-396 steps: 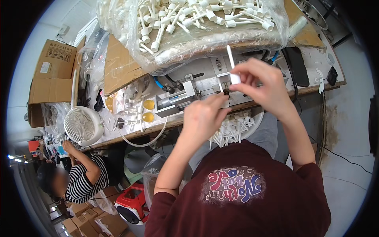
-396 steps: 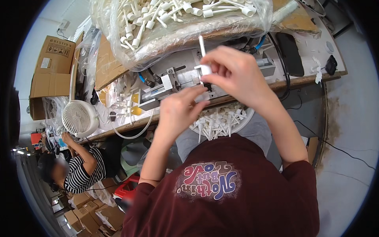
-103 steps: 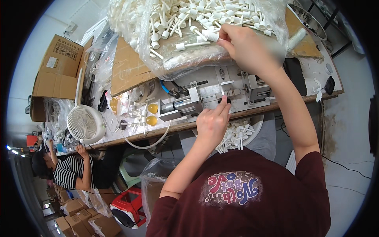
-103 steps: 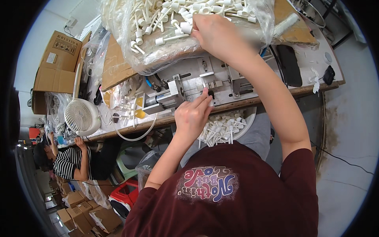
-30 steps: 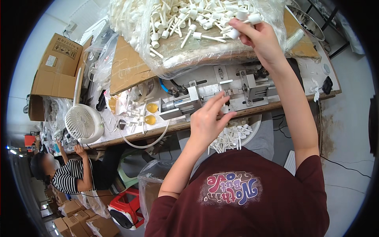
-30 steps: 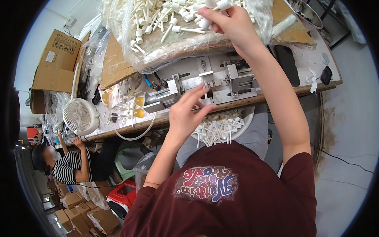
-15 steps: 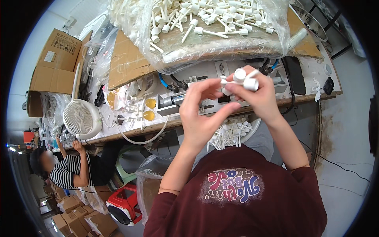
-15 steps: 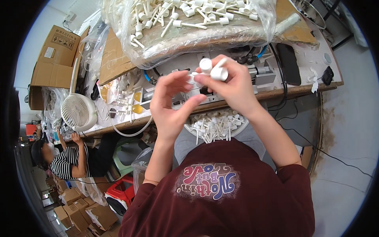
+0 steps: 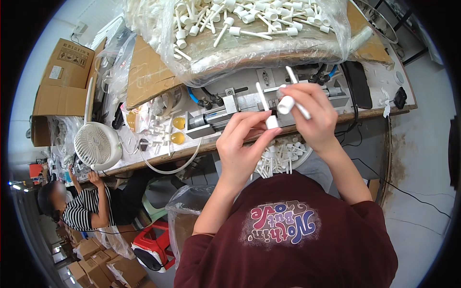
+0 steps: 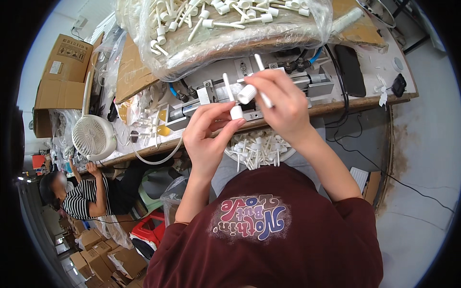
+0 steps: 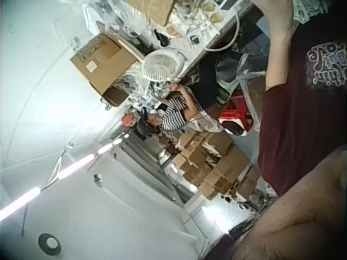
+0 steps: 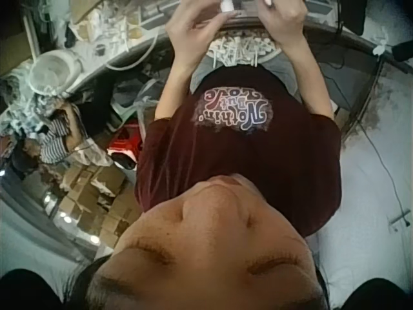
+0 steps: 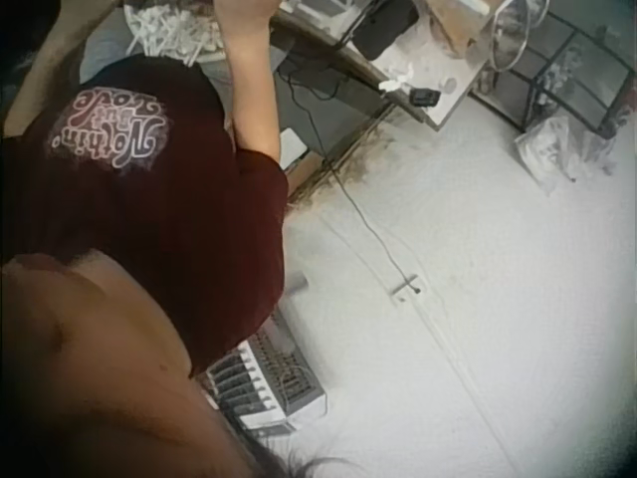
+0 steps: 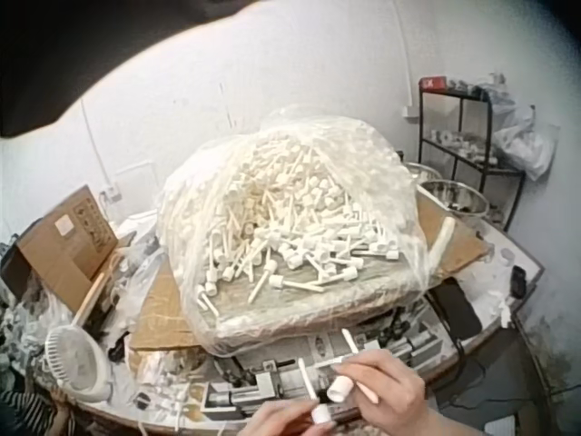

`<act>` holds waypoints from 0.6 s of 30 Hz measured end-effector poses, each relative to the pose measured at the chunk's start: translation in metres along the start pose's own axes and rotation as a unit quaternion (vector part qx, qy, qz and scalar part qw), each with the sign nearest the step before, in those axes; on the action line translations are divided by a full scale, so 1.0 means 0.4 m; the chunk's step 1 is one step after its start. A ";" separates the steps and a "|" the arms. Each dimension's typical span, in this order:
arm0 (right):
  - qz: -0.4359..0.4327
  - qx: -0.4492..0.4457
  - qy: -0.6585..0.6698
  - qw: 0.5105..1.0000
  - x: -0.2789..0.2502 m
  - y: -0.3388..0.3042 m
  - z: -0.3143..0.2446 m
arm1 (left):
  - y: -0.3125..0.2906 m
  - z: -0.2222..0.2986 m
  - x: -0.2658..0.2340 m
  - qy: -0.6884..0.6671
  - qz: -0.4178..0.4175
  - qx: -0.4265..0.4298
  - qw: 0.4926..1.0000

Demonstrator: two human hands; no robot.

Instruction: Assembling small white plastic components using a pneumatic assembly machine in a workshop.

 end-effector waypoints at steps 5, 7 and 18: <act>-0.015 0.187 0.124 0.974 -0.042 -0.020 0.047 | -0.038 -0.090 -0.008 0.227 -0.049 0.088 0.969; -0.013 0.176 0.119 0.977 -0.050 -0.027 0.040 | -0.056 -0.116 0.000 0.332 -0.081 0.143 0.929; 0.013 -0.001 -0.049 0.999 -0.086 -0.057 0.021 | -0.025 -0.112 0.034 0.448 -0.124 0.155 0.872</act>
Point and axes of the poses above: each hand's wrist, its own y-axis towards the middle knuckle, its own x-axis out of the palm, z = x × y, the point moved 4 cm from there along y, towards the middle knuckle, and after that the axes turned 12 degrees about -y, right-handed, at the moved point
